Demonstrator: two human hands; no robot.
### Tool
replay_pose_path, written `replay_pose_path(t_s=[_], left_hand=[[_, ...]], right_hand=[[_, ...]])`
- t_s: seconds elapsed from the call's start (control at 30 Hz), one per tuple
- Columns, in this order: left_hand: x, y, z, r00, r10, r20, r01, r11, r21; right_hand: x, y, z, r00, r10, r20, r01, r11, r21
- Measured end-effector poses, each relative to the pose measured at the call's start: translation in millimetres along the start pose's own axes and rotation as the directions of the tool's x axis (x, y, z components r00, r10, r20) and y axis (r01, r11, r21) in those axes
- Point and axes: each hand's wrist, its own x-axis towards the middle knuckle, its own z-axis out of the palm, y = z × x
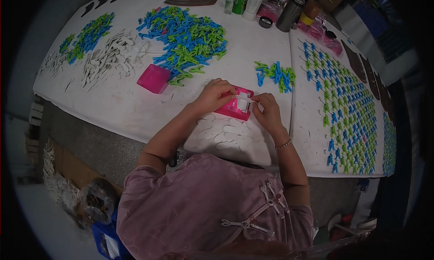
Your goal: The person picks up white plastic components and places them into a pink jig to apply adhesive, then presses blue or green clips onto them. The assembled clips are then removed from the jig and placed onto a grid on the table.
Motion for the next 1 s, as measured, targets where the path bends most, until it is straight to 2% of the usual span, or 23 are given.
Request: replay_pose_path(t_s=[0.3, 0.37, 0.5, 0.6, 0.67, 0.8, 0.87, 1.0], left_hand=[[7.9, 3.1, 4.5, 0.999, -0.008, 0.052, 0.009, 1.0, -0.015], [11.3, 3.1, 8.6, 0.997, -0.007, 0.081, 0.009, 1.0, -0.03], [18.8, 7.8, 13.0, 0.996, -0.009, 0.092, 0.011, 1.0, -0.018], [22.2, 8.7, 16.6, 0.998, -0.007, 0.064, 0.007, 1.0, -0.009], [23.5, 6.5, 19.4, 0.994, 0.033, 0.1, -0.033, 0.999, 0.002], [24.6, 6.8, 16.0, 0.997, 0.017, 0.077, -0.018, 1.0, 0.002], [23.3, 7.7, 5.4, 0.998, -0.031, 0.055, 0.033, 0.998, -0.047], [20.7, 7.2, -7.2, 0.996, -0.069, 0.064, 0.071, 0.997, -0.031]], right_hand=[[2.2, -5.0, -10.7, 0.999, -0.032, -0.034, 0.03, 0.998, -0.055], [5.7, -8.5, -17.0, 0.998, 0.028, -0.051, -0.03, 0.999, -0.04], [19.0, -19.1, -24.8, 0.997, 0.019, -0.072, -0.022, 0.999, -0.036], [27.8, -23.2, -22.6, 0.996, -0.007, -0.092, 0.01, 0.999, 0.035], [31.6, -24.7, -20.5, 0.995, -0.006, -0.098, 0.015, 0.995, 0.096], [32.3, -25.7, -23.3, 0.995, -0.011, -0.094, 0.021, 0.995, 0.097], [28.3, -22.4, -26.6, 0.992, 0.052, -0.111, -0.037, 0.99, 0.138], [12.7, -11.5, -20.6, 0.992, 0.103, -0.068, -0.092, 0.985, 0.146]])
